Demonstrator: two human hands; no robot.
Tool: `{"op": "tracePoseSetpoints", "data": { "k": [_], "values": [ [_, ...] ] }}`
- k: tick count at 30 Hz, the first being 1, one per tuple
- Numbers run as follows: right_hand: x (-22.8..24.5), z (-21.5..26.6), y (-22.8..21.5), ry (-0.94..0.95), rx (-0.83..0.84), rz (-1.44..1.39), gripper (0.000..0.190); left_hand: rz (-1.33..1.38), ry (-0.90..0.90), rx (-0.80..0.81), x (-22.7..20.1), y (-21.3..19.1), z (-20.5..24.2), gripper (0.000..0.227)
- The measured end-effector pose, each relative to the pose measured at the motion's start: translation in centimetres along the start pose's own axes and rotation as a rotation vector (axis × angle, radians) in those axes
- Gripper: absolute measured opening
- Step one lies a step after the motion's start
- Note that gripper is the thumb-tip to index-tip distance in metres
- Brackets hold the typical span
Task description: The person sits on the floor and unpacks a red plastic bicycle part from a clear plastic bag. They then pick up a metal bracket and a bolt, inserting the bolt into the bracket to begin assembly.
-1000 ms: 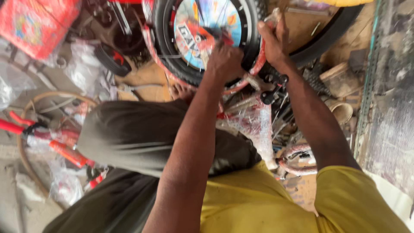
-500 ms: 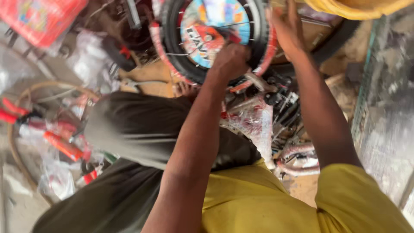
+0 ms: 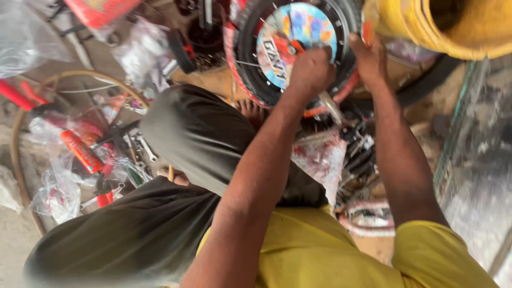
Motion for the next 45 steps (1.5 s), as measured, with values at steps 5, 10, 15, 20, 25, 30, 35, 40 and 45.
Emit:
{"op": "tracePoseSetpoints", "data": {
  "k": [5, 10, 15, 20, 25, 30, 35, 40, 45],
  "values": [
    [2.4, 0.0, -0.7, -0.172, -0.072, 0.167, 0.06, -0.067, -0.064, -0.011, -0.9, -1.1, 1.3, 0.017],
    [4.3, 2.4, -2.2, -0.538, -0.129, 0.263, 0.059, -0.074, -0.19, -0.008, -0.3, -2.4, 0.9, 0.021],
    [0.8, -3.2, 0.8, -0.2, -0.128, 0.274, 0.053, -0.013, -0.265, -0.008, 0.0, -2.6, 0.1, 0.018],
    [2.6, -0.7, -0.9, -0.413, -0.114, 0.215, 0.048, -0.012, -0.183, -0.046, -1.4, -1.5, 0.5, 0.02],
    [-2.8, -4.8, -0.5, -0.223, -0.032, 0.21, 0.044, 0.018, -0.208, -0.1, -1.0, -1.1, 0.1, 0.019],
    [-7.5, -2.5, -0.6, 0.254, 0.015, -0.322, 0.039, -0.019, -0.252, -0.035, 0.7, -0.5, -0.3, 0.024],
    [-6.7, 3.9, -0.9, 0.598, 0.094, -0.418, 0.019, 0.003, -0.213, 0.049, 2.2, -1.4, -0.5, 0.021],
    [-11.4, 7.3, -1.0, 0.455, 0.034, -0.552, 0.027, -0.075, -0.18, 0.179, 1.6, 0.1, 0.3, 0.024],
    [-5.8, 0.0, -1.5, -0.032, 0.025, -0.237, 0.031, -0.093, -0.142, 0.145, 1.5, 2.1, 0.6, 0.021]
  ]
}}
Point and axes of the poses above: each hand's wrist, its own z-axis away from the middle knuckle, its own y-axis out of the palm, x = y × z, the point moved 5 cm from there along -z, towards the middle knuckle, and after that the axes turned 9 degrees about -y, right-handed, at the moved point
